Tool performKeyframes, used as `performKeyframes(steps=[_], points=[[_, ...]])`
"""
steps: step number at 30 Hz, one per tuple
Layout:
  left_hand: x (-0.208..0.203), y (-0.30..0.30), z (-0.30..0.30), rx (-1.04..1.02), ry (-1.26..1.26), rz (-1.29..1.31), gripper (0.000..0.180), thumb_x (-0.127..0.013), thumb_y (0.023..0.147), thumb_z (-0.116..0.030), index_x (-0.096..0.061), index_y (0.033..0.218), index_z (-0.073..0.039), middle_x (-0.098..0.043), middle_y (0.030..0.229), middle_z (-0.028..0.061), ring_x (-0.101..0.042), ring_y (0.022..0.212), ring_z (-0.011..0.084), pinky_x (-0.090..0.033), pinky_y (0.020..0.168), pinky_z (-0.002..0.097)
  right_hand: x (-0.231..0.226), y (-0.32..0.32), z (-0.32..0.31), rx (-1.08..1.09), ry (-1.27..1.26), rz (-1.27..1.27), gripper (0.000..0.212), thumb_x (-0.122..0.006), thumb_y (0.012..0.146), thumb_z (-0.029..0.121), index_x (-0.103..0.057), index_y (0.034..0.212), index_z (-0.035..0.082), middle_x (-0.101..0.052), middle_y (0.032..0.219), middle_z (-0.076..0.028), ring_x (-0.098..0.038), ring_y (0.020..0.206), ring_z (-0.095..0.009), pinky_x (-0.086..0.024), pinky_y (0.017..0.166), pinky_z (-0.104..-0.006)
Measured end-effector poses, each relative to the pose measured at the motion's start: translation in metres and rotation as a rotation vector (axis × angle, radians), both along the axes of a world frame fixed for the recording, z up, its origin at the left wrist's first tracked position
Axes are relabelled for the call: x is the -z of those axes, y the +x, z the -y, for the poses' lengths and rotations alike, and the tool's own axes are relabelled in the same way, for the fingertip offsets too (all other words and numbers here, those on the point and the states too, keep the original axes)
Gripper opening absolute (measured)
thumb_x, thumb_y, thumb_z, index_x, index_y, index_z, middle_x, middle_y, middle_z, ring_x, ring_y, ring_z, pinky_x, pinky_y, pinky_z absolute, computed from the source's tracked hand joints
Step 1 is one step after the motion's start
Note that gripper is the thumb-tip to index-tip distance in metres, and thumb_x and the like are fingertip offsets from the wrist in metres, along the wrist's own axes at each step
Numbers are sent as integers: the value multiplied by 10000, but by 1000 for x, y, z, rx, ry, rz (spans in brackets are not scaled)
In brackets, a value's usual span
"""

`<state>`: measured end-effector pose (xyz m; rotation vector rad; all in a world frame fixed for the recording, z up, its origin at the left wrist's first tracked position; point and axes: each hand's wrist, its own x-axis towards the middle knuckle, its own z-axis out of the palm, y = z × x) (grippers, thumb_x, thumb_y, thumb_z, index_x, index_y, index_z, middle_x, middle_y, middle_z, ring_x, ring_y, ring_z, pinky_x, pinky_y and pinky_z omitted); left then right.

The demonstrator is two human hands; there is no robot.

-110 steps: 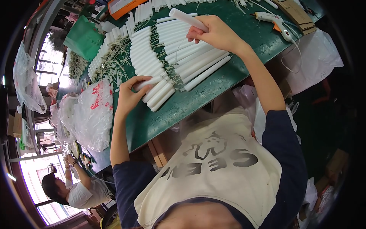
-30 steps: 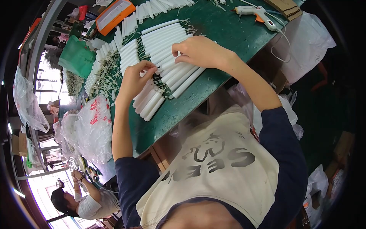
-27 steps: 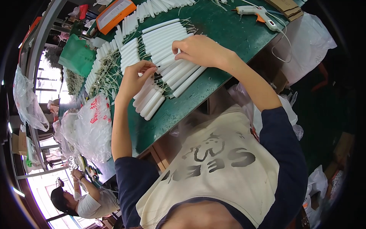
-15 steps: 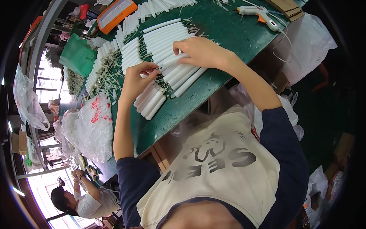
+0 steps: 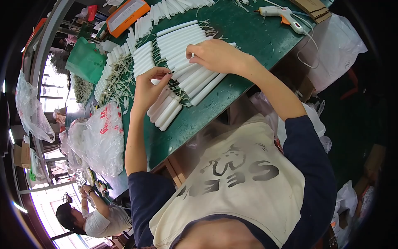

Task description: Assembling artificial plants by sliding white plastic components onto green branched stems at a production table.

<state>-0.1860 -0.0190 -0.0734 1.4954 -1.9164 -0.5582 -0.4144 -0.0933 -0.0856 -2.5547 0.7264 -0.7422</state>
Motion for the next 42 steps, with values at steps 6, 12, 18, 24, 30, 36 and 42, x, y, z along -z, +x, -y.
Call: performKeyframes(steps=[6,12,18,24,30,36,42], points=[[3,3,-1,-52,5,-105,164,-648,797,-95,-644,908,25,-669,796,83,-625,718,129,-489,692,254,1,1,0,-59,-57,70,176,-585,823,142,-535,949,30,-613,921,-127,-590,791,-303,-463,693,-369],[2,2,0,-69,26,-158,177,-656,803,-109,-646,922,22,-665,789,76,-614,717,113,-480,667,241,0,4,-1,-39,-37,65,202,-584,826,153,-516,972,31,-608,900,-123,-594,809,-302,-466,697,-365],[4,-2,-2,-88,10,-126,168,-657,800,-104,-657,920,14,-675,797,90,-633,722,130,-486,671,252,-5,7,-5,-18,53,35,179,-591,816,115,-496,939,25,-601,908,-121,-595,821,-303,-471,709,-370],[1,-8,-5,-92,-136,5,132,-669,770,-78,-687,880,-6,-685,808,110,-664,726,178,-495,660,261,4,5,2,-60,-109,98,207,-611,799,103,-512,964,28,-597,916,-114,-596,825,-291,-474,706,-361],[4,-11,-8,-115,-220,41,121,-674,755,-69,-688,860,-9,-678,788,120,-664,709,201,-496,640,268,1,10,-2,-24,-89,12,202,-572,835,157,-528,995,42,-611,877,-109,-597,825,-292,-474,710,-357],[7,-12,-11,-86,-328,127,174,-647,773,-52,-652,940,-3,-666,785,136,-663,736,252,-501,658,296,-3,10,-6,-38,1,13,183,-585,819,113,-526,977,41,-601,921,-99,-591,839,-290,-472,716,-359],[5,-17,-19,2,-217,10,462,-561,826,-16,-452,1273,-51,-634,965,208,-627,902,352,-494,733,371,6,12,0,-67,-59,110,191,-614,774,95,-528,943,66,-581,930,-73,-594,840,-286,-476,724,-378]])
